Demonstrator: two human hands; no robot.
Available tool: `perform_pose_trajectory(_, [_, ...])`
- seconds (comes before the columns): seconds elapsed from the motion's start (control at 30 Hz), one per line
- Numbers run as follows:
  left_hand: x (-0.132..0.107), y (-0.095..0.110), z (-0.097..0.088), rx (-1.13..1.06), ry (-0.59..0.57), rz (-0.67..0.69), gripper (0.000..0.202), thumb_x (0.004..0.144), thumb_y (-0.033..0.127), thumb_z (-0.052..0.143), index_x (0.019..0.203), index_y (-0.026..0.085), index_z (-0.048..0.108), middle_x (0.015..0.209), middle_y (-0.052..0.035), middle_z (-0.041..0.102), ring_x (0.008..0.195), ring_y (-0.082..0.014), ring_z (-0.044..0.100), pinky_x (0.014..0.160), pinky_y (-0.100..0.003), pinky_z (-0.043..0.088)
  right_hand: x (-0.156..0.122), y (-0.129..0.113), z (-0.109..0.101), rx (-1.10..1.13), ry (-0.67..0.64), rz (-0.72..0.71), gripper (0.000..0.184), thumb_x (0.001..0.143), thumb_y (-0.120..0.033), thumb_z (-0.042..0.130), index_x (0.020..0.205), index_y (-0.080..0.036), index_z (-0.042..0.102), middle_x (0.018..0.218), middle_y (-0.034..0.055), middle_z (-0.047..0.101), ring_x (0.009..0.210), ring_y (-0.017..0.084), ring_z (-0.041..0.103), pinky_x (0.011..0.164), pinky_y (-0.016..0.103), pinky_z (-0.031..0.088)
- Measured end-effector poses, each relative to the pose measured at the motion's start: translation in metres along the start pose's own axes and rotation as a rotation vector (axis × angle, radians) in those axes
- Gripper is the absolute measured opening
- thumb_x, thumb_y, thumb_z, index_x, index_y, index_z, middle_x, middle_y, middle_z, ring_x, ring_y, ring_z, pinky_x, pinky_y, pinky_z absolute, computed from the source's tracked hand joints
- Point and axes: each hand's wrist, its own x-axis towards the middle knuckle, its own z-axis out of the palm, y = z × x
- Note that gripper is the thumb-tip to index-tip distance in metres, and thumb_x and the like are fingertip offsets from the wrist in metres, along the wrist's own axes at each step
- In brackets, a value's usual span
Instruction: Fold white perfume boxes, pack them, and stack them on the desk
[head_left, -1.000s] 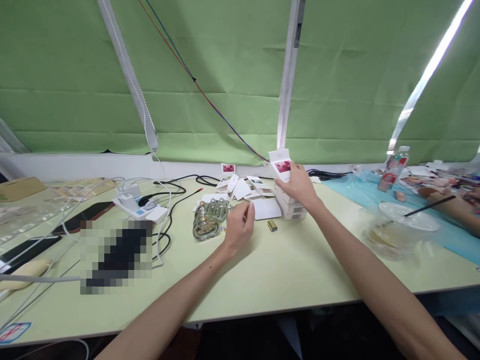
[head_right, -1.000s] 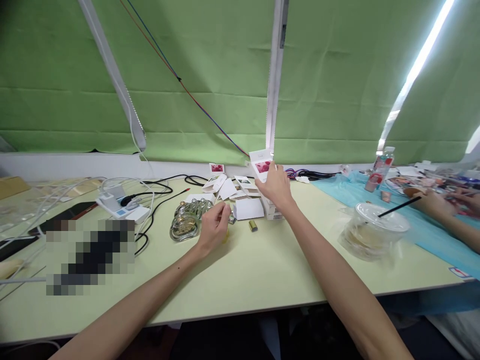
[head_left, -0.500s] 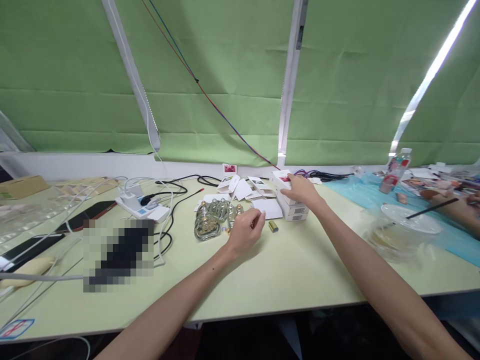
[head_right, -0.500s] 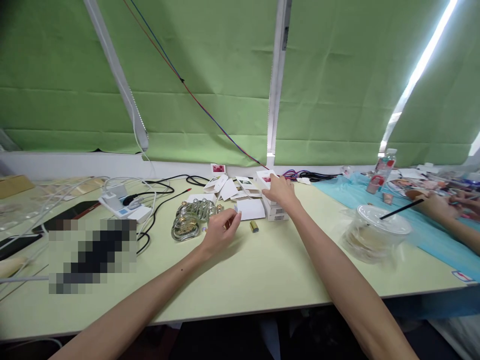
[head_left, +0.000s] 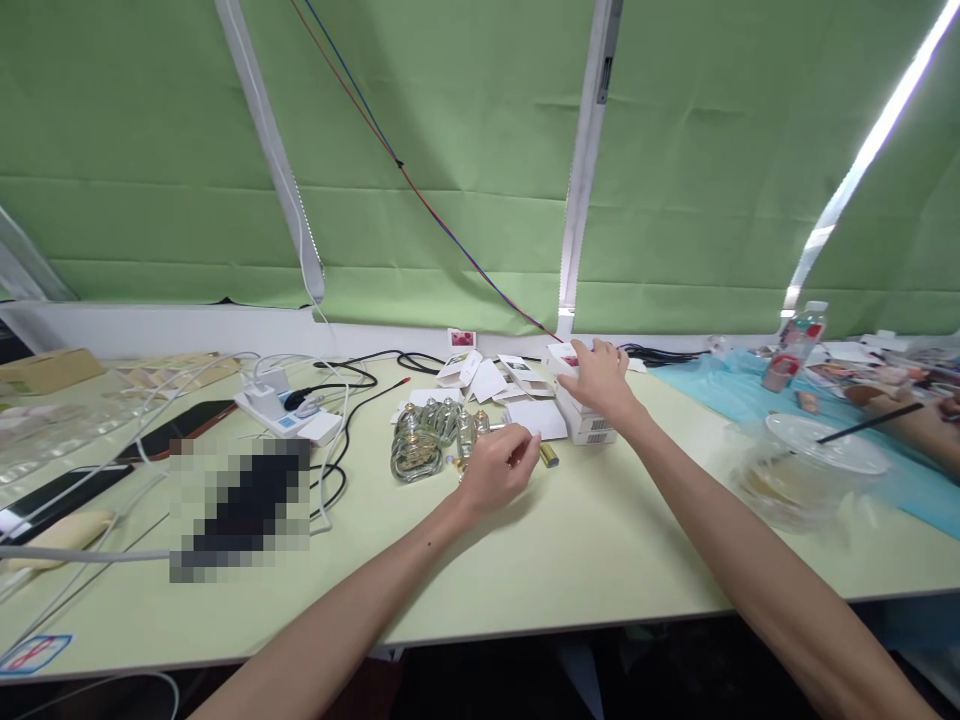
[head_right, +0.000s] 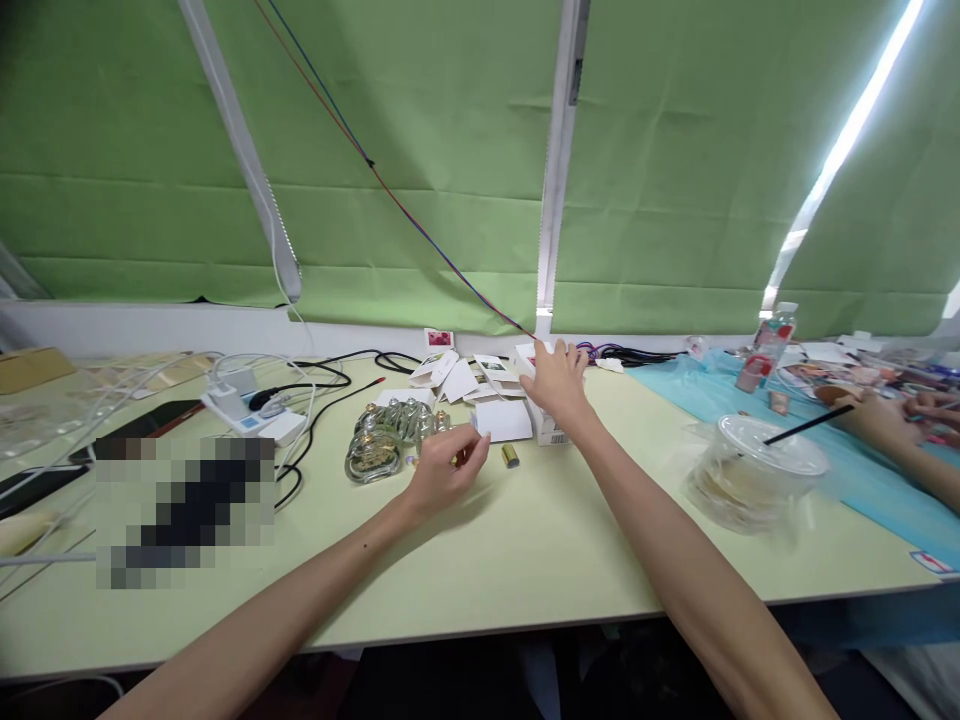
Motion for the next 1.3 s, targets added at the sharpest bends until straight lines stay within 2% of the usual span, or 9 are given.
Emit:
perform_pose_trajectory(0.07, [-0.001, 0.001, 0.000, -0.014, -0.017, 0.054, 0.035, 0.097, 0.023, 0.049, 0.063, 0.020, 0.039, 0.054, 0.0038, 0.041, 0.050, -0.0097, 0.036, 0.052, -0.026, 0.029, -0.005, -0.007, 0.005, 0.118, 0.155, -0.151, 0.048, 0.089, -0.029, 0.057, 0.134, -0.013, 0.055, 0.139, 0.0240, 0.052, 0.136, 0.038, 0.044, 0.113, 0.056, 0.029])
perform_pose_trajectory(0.1, [-0.001, 0.002, -0.001, -0.025, -0.033, 0.082, 0.033, 0.096, 0.022, 0.050, 0.064, 0.020, 0.041, 0.054, 0.0039, 0.043, 0.049, -0.0092, 0.036, 0.052, -0.025, 0.029, -0.007, -0.011, 0.007, 0.204, 0.205, -0.237, 0.045, 0.090, -0.027, 0.055, 0.132, -0.012, 0.056, 0.139, 0.0234, 0.052, 0.134, 0.036, 0.047, 0.112, 0.052, 0.034])
perform_pose_trajectory(0.17, [-0.003, 0.002, -0.001, -0.048, -0.081, 0.129, 0.028, 0.093, 0.020, 0.054, 0.067, 0.019, 0.046, 0.056, 0.0038, 0.047, 0.050, -0.0082, 0.038, 0.052, -0.024, 0.030, -0.012, -0.022, 0.013, 0.350, 0.184, -0.391, 0.038, 0.092, -0.024, 0.050, 0.128, -0.013, 0.058, 0.132, 0.0203, 0.059, 0.124, 0.031, 0.055, 0.107, 0.045, 0.043])
perform_pose_trajectory(0.23, [-0.005, 0.002, -0.001, -0.063, -0.151, 0.150, 0.025, 0.090, 0.020, 0.057, 0.067, 0.018, 0.048, 0.057, 0.0039, 0.049, 0.050, -0.0077, 0.039, 0.052, -0.024, 0.030, -0.016, -0.032, 0.019, 0.396, 0.070, -0.468, 0.036, 0.093, -0.024, 0.049, 0.125, -0.013, 0.059, 0.127, 0.0173, 0.063, 0.119, 0.028, 0.059, 0.106, 0.042, 0.045])
perform_pose_trajectory(0.43, [-0.009, 0.006, -0.003, -0.035, -0.425, 0.086, 0.027, 0.088, 0.024, 0.057, 0.064, 0.018, 0.044, 0.057, 0.0039, 0.045, 0.054, -0.0094, 0.039, 0.056, -0.025, 0.030, -0.016, -0.045, 0.042, 0.251, -0.263, -0.354, 0.036, 0.095, -0.026, 0.050, 0.128, -0.016, 0.059, 0.130, 0.0145, 0.066, 0.123, 0.027, 0.059, 0.106, 0.039, 0.044])
perform_pose_trajectory(0.63, [-0.009, 0.007, -0.003, 0.023, -0.541, -0.067, 0.029, 0.086, 0.023, 0.054, 0.062, 0.018, 0.039, 0.057, 0.0035, 0.044, 0.054, -0.0099, 0.036, 0.057, -0.027, 0.028, -0.004, -0.037, 0.068, 0.205, -0.324, -0.250, 0.040, 0.095, -0.020, 0.048, 0.133, -0.013, 0.057, 0.133, 0.0172, 0.066, 0.128, 0.029, 0.058, 0.106, 0.037, 0.043])
perform_pose_trajectory(0.83, [-0.008, 0.001, -0.001, 0.057, -0.546, -0.054, 0.030, 0.087, 0.023, 0.052, 0.062, 0.019, 0.036, 0.058, 0.0023, 0.048, 0.054, -0.0106, 0.036, 0.056, -0.028, 0.026, 0.003, -0.038, 0.079, 0.197, -0.357, -0.167, 0.047, 0.099, -0.027, 0.043, 0.144, -0.014, 0.049, 0.138, 0.0165, 0.064, 0.131, 0.031, 0.057, 0.106, 0.038, 0.042])
perform_pose_trajectory(1.03, [-0.009, -0.005, -0.001, 0.076, -0.522, -0.052, 0.033, 0.088, 0.022, 0.051, 0.060, 0.019, 0.033, 0.056, 0.0027, 0.044, 0.053, -0.0107, 0.031, 0.056, -0.029, 0.025, 0.009, -0.043, 0.084, 0.199, -0.404, -0.158, 0.054, 0.100, -0.033, 0.041, 0.153, -0.018, 0.039, 0.141, 0.0146, 0.062, 0.133, 0.032, 0.055, 0.106, 0.040, 0.043])
perform_pose_trajectory(1.3, [-0.010, -0.007, 0.000, 0.089, -0.487, -0.029, 0.033, 0.088, 0.021, 0.050, 0.060, 0.019, 0.033, 0.056, 0.0031, 0.043, 0.053, -0.0107, 0.029, 0.057, -0.029, 0.026, 0.016, -0.047, 0.088, 0.163, -0.470, -0.137, 0.060, 0.101, -0.037, 0.041, 0.157, -0.017, 0.031, 0.142, 0.0182, 0.060, 0.135, 0.034, 0.053, 0.106, 0.042, 0.043])
